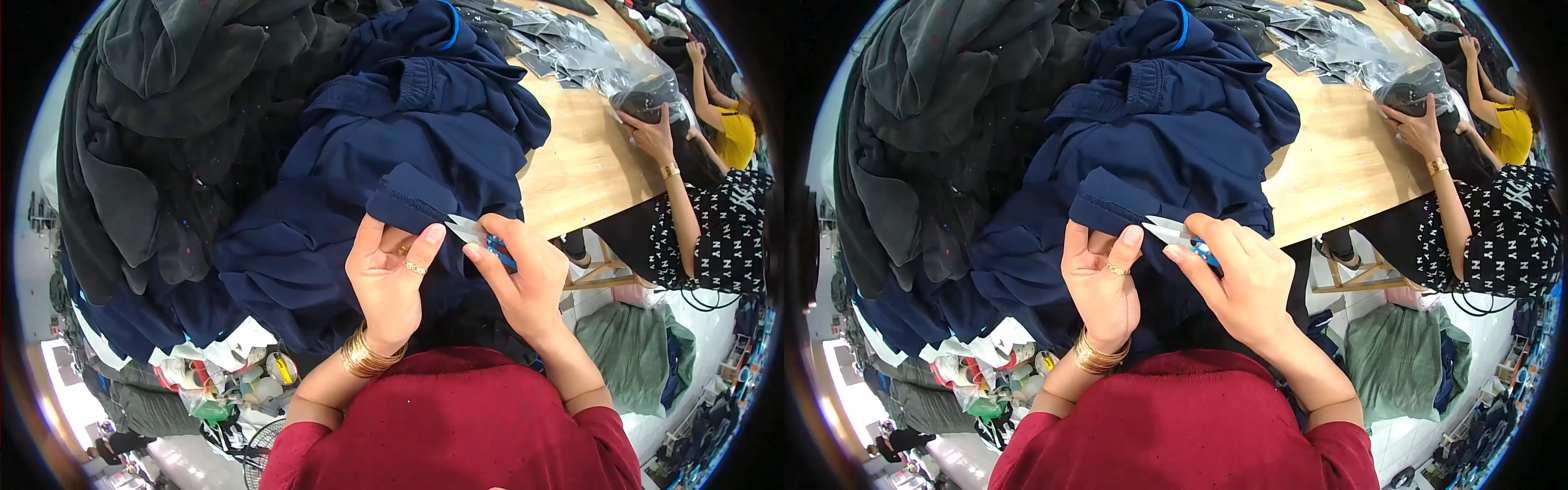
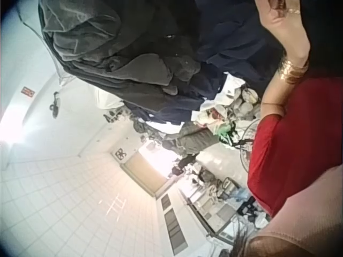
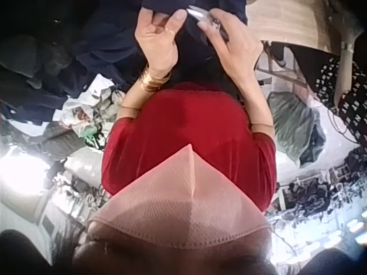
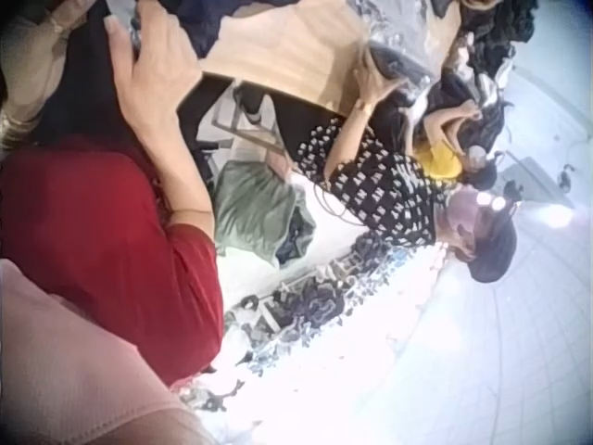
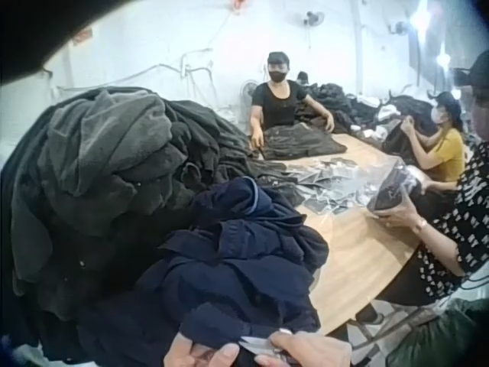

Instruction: Trimming loose threads and inspecting dark blue trousers in a textile manufacturing facility.

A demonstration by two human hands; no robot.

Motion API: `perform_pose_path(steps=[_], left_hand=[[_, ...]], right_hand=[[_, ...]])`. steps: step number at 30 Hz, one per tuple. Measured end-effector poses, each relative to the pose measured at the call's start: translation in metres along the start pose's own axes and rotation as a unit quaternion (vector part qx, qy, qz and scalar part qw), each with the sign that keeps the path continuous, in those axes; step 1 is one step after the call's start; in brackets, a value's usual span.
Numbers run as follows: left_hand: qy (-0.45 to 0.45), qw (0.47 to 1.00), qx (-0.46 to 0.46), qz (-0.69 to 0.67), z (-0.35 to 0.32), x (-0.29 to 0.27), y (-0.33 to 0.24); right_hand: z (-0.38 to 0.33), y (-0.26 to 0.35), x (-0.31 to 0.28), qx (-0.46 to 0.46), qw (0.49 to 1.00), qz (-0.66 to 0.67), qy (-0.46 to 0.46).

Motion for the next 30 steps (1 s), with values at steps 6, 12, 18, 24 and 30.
perform_pose_path(steps=[6, 12, 18, 24, 30], left_hand=[[-0.028, 0.999, -0.036, -0.020, 0.0031, 0.0003, 0.0005], [-0.026, 0.999, -0.037, -0.014, 0.0029, 0.0002, 0.0013], [-0.024, 0.998, -0.047, -0.015, 0.0017, 0.0018, 0.0036], [-0.033, 0.997, -0.068, -0.034, 0.0026, 0.0016, 0.0040], [-0.039, 0.994, -0.089, -0.047, 0.0016, 0.0014, 0.0058]], right_hand=[[0.0006, -0.0023, -0.0051, -0.007, 0.999, 0.044, -0.017], [0.0021, 0.0007, -0.0060, -0.020, 0.999, 0.018, -0.018], [0.0016, -0.0002, -0.0049, -0.034, 0.999, 0.005, -0.023], [0.0027, 0.0010, -0.0048, -0.050, 0.998, 0.006, -0.036], [0.0020, 0.0001, -0.0020, -0.043, 0.999, 0.000, -0.031]])
Point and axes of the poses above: each hand's wrist, its own z-axis towards the middle knuckle, its own x-axis out of the palm, y = z × x, the point moved 7 cm from there along z, towards the middle knuckle, and after that the axes turned 6 degrees about x, right-handed, at the moved point
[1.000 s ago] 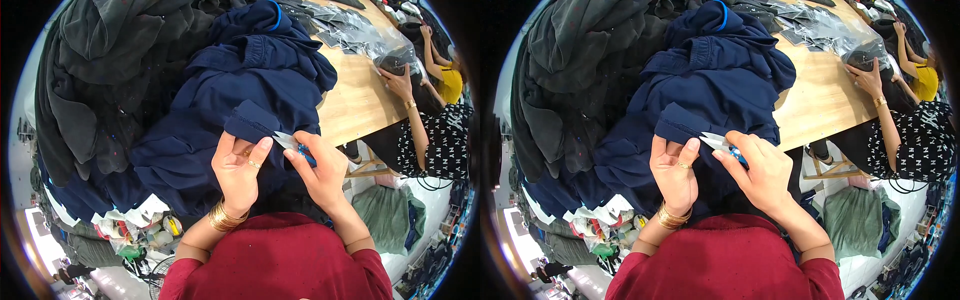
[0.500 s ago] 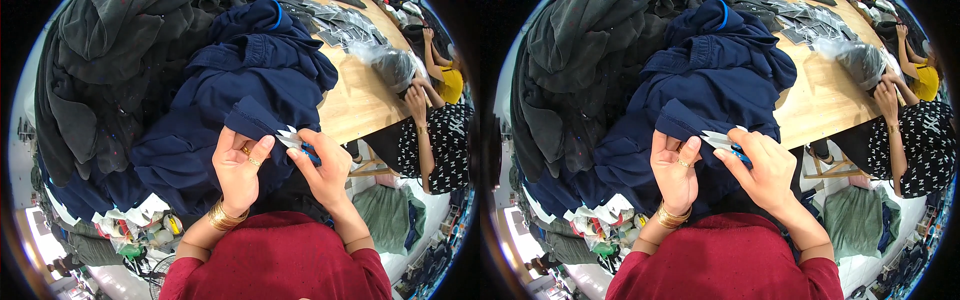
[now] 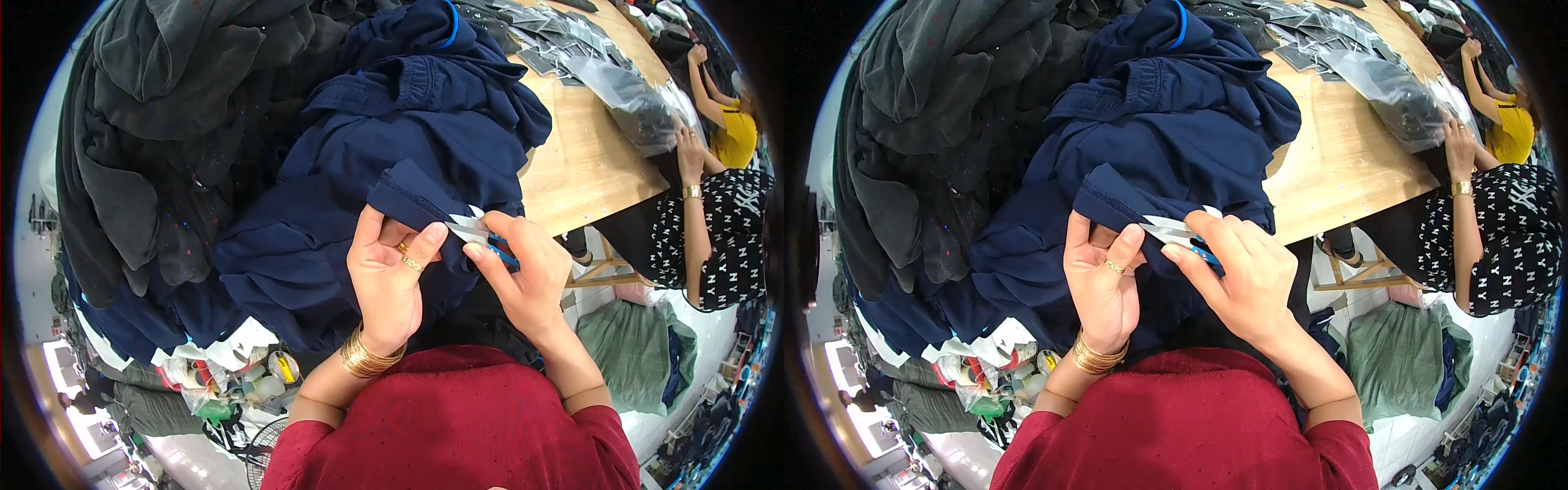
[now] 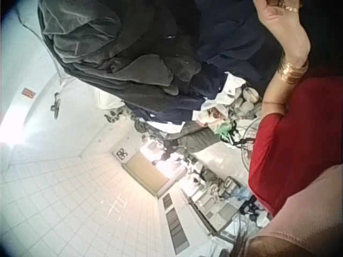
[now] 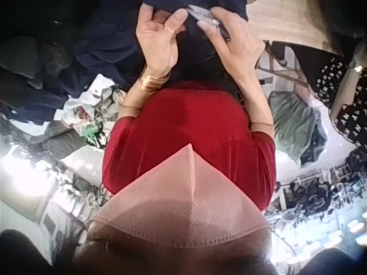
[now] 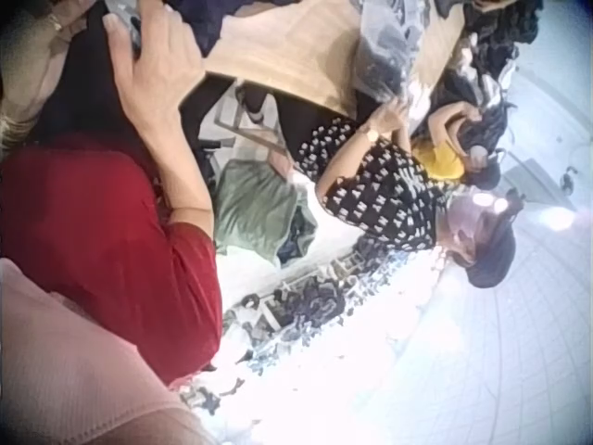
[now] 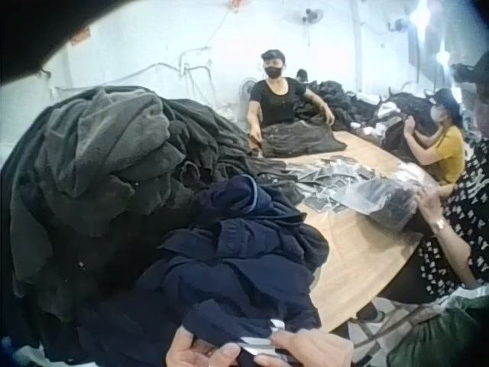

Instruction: Trimming loose threads and inspecting dark blue trousers in a textile manufacturing facility.

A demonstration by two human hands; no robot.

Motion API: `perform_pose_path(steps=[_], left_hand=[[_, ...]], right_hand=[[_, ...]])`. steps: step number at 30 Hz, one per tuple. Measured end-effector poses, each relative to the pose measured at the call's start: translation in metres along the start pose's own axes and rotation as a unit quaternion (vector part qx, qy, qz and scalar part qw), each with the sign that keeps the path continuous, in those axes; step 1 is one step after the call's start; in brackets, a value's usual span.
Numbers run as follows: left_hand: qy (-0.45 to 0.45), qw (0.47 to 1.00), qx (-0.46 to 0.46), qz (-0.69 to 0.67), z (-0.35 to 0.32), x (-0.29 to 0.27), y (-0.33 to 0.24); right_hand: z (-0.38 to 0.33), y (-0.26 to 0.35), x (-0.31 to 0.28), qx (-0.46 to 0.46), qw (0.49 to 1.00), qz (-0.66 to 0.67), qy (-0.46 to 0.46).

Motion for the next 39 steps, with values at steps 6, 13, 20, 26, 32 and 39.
perform_pose_path(steps=[6, 13, 20, 26, 32, 39], left_hand=[[-0.013, 1.000, -0.017, -0.014, -0.004, 0.000, 0.004], [-0.010, 1.000, -0.004, -0.016, -0.004, 0.002, 0.005], [-0.014, 1.000, -0.003, -0.004, 0.002, 0.004, 0.006], [-0.010, 0.998, 0.025, 0.049, -0.003, 0.003, -0.017], [0.050, 0.998, 0.021, -0.029, -0.008, 0.012, 0.001], [0.055, 0.997, 0.049, -0.025, -0.003, 0.005, -0.003]], right_hand=[[-0.002, 0.002, 0.001, 0.007, 1.000, 0.022, -0.001], [-0.002, 0.000, 0.002, 0.043, 0.998, 0.035, 0.008], [0.004, -0.004, 0.002, 0.074, 0.996, 0.053, 0.015], [0.004, 0.010, 0.006, 0.063, 0.996, 0.054, 0.032], [-0.016, -0.005, -0.004, 0.122, 0.991, 0.051, -0.011], [-0.009, -0.007, 0.009, 0.134, 0.987, 0.084, 0.032]])
Point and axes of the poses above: each hand's wrist, its own z-axis towards the middle knuckle, its own x-axis out of the palm, y = z × x, the point moved 7 cm from there along z, towards the middle knuckle, and after that the axes turned 6 degrees about x, right-handed, at the moved point
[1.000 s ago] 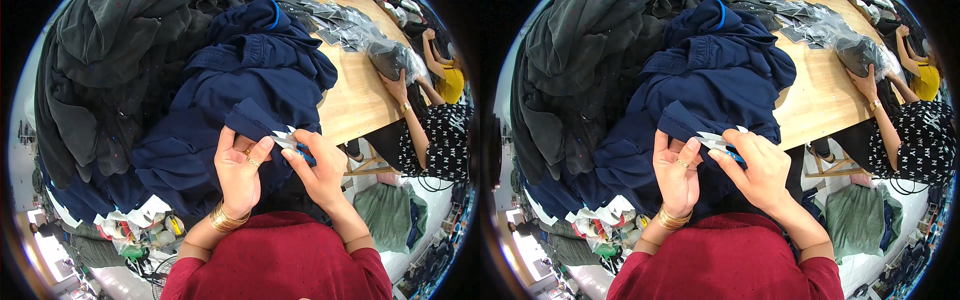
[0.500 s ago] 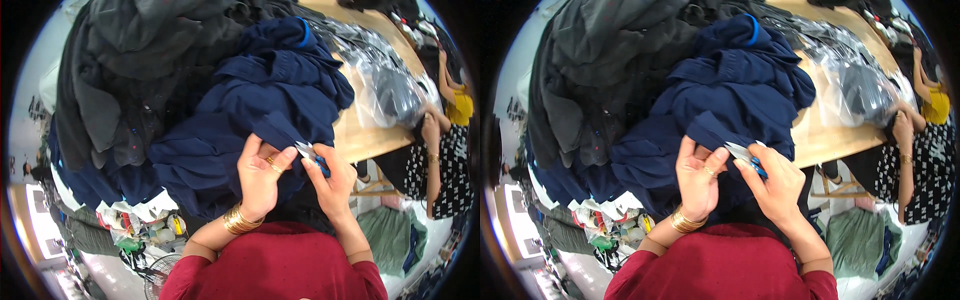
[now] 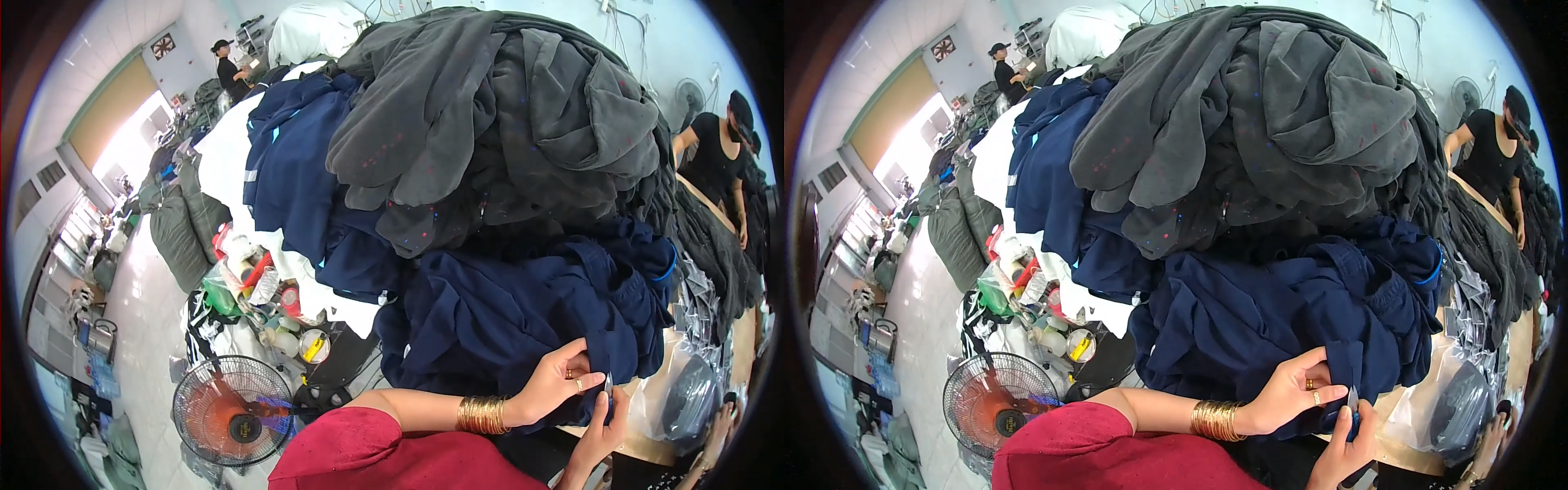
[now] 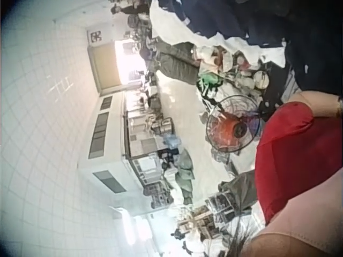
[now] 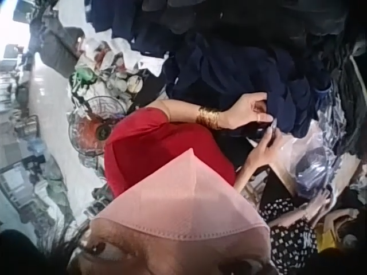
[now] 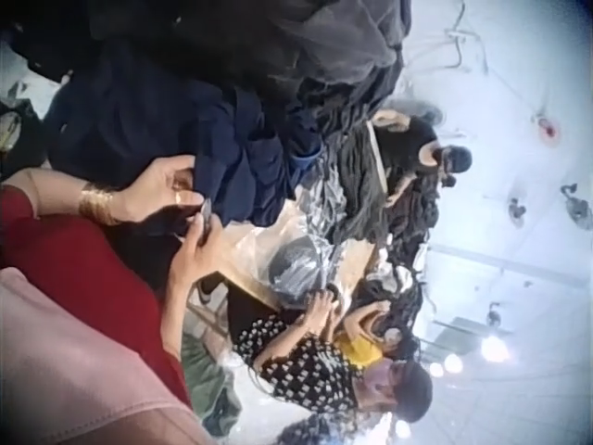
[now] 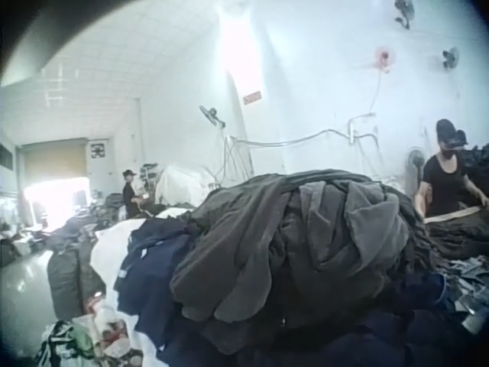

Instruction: Trimming loose threads and inspecting dark blue trousers in a textile manufacturing facility.

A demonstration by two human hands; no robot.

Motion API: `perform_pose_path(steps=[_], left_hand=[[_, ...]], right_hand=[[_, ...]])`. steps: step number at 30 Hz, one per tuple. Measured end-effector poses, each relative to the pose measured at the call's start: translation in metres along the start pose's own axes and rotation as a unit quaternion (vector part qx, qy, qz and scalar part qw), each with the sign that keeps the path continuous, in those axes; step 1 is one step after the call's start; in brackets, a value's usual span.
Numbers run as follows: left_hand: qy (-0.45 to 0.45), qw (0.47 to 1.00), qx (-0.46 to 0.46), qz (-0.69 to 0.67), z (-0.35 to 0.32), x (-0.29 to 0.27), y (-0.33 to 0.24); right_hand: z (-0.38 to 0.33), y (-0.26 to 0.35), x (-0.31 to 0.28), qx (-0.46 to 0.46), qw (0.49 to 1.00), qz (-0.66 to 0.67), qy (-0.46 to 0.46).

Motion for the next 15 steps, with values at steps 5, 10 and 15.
perform_pose_path(steps=[5, 10, 15], left_hand=[[0.013, 1.000, -0.012, -0.002, 0.001, 0.003, -0.002], [0.012, 1.000, -0.013, 0.000, -0.004, 0.004, 0.001], [0.016, 1.000, -0.014, 0.012, -0.007, 0.008, 0.002]], right_hand=[[0.002, 0.005, -0.004, -0.003, 1.000, -0.006, -0.009], [-0.003, 0.004, -0.007, -0.008, 0.999, -0.033, 0.002], [-0.010, 0.007, -0.013, -0.047, 0.997, -0.039, -0.042]])
Point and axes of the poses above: each hand's wrist, its own z-axis towards the middle knuckle, its own x-axis out of the palm, y = z × x, the point moved 7 cm from there along z, towards the middle knuckle, and after that the axes turned 6 degrees about x, right-handed, at the moved point
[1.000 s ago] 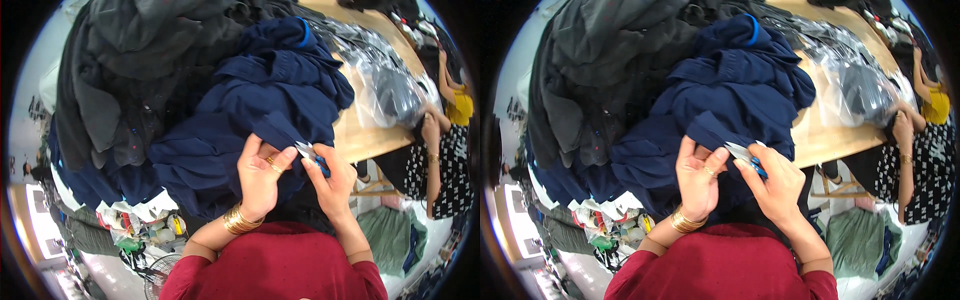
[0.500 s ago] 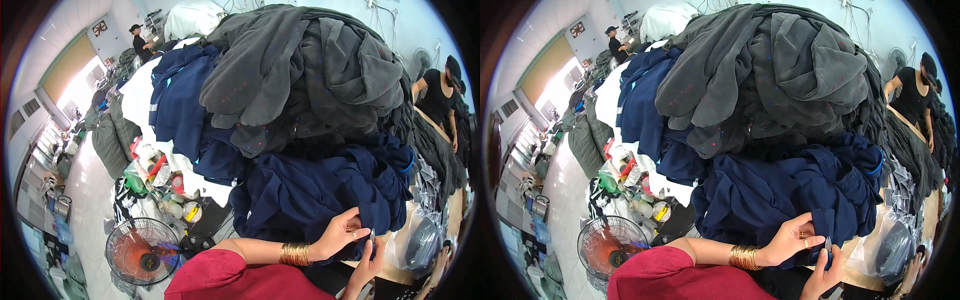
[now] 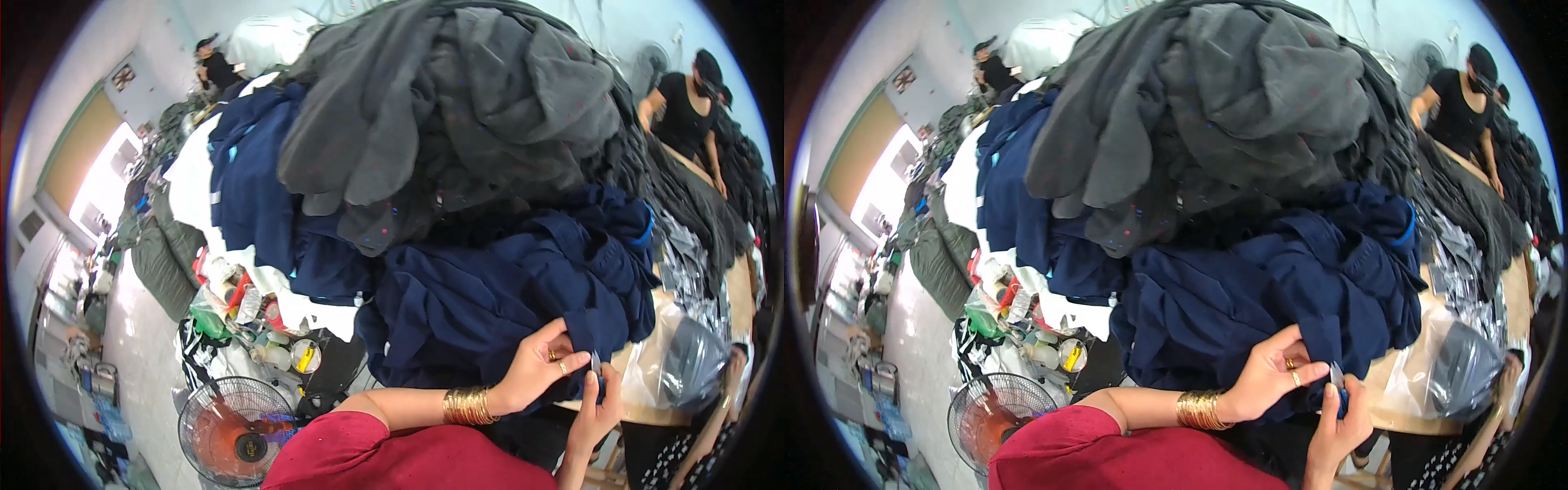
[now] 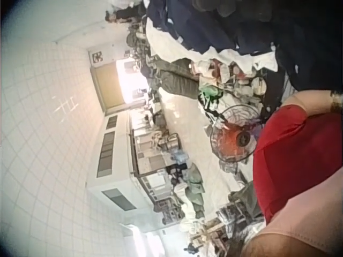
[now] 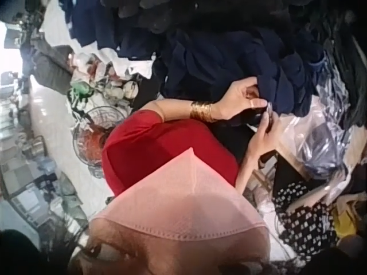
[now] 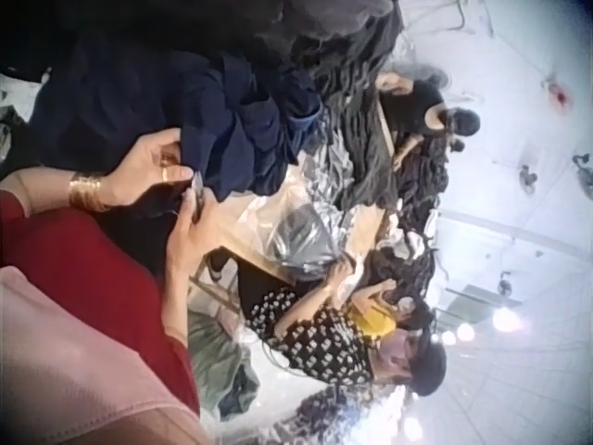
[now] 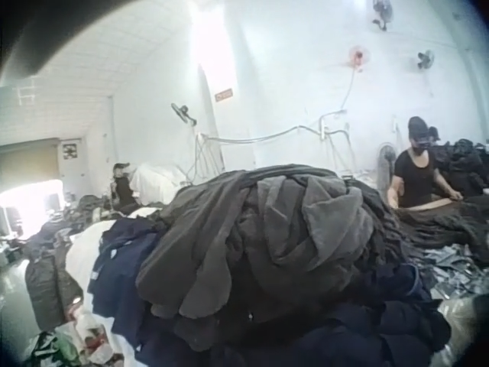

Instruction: Trimming loose threads and inspecting dark blue trousers in a textile manufacturing facility.

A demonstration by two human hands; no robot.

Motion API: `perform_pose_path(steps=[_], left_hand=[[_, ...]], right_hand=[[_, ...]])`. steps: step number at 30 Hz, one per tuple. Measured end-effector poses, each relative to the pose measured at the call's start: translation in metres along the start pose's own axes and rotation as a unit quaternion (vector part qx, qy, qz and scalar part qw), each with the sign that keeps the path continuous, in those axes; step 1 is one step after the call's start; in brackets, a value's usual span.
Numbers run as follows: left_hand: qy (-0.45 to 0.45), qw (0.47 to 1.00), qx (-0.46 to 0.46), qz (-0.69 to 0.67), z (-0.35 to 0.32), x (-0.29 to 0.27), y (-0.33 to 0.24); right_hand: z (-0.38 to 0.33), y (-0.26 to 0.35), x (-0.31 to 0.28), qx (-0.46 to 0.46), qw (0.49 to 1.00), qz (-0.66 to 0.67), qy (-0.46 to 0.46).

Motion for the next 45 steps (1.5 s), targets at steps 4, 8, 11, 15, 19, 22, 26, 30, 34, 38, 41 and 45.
perform_pose_path(steps=[4, 8, 11, 15, 19, 22, 26, 30, 34, 38, 41, 45], left_hand=[[-0.009, 0.999, -0.015, 0.031, -0.001, -0.003, -0.005], [-0.052, 0.996, 0.006, 0.072, 0.004, -0.010, -0.011], [-0.053, 0.997, -0.005, 0.058, 0.007, -0.009, -0.006], [-0.075, 0.997, -0.012, 0.027, 0.008, -0.012, 0.005], [-0.071, 0.997, -0.011, 0.039, 0.006, -0.008, 0.006], [-0.064, 0.997, 0.003, 0.047, 0.006, -0.009, 0.004], [-0.069, 0.997, 0.000, 0.044, 0.005, -0.010, 0.004], [-0.073, 0.996, 0.002, 0.048, 0.005, -0.011, 0.004], [-0.071, 0.996, 0.002, 0.046, 0.004, -0.010, 0.004], [-0.074, 0.996, 0.011, 0.044, 0.004, -0.011, 0.005], [-0.077, 0.996, 0.015, 0.043, 0.005, -0.010, 0.005], [-0.065, 0.996, 0.025, 0.049, 0.007, -0.010, 0.004]], right_hand=[[0.001, -0.005, 0.004, 0.007, 1.000, -0.018, 0.023], [0.014, 0.013, 0.007, -0.054, 0.998, -0.017, 0.037], [0.015, 0.010, 0.006, -0.091, 0.996, -0.017, 0.003], [0.013, -0.004, 0.006, -0.069, 0.997, -0.016, -0.004], [0.011, -0.004, 0.002, -0.076, 0.997, -0.021, -0.010], [0.012, -0.003, 0.003, -0.074, 0.997, -0.021, -0.003], [0.012, -0.003, 0.005, -0.076, 0.997, -0.021, 0.000], [0.013, -0.001, 0.005, -0.070, 0.997, -0.010, 0.002], [0.013, 0.000, 0.006, -0.048, 0.998, 0.006, 0.026], [0.013, 0.000, 0.005, -0.074, 0.997, 0.004, -0.007], [0.014, 0.000, 0.005, -0.074, 0.997, -0.003, -0.003], [0.015, 0.000, 0.004, -0.075, 0.997, -0.004, -0.008]])
Point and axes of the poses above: each hand's wrist, its own z-axis towards the middle knuckle, its own x-axis out of the palm, y = z × x, the point moved 7 cm from there along z, towards the middle knuckle, and after that the axes turned 6 degrees about x, right-handed, at the moved point
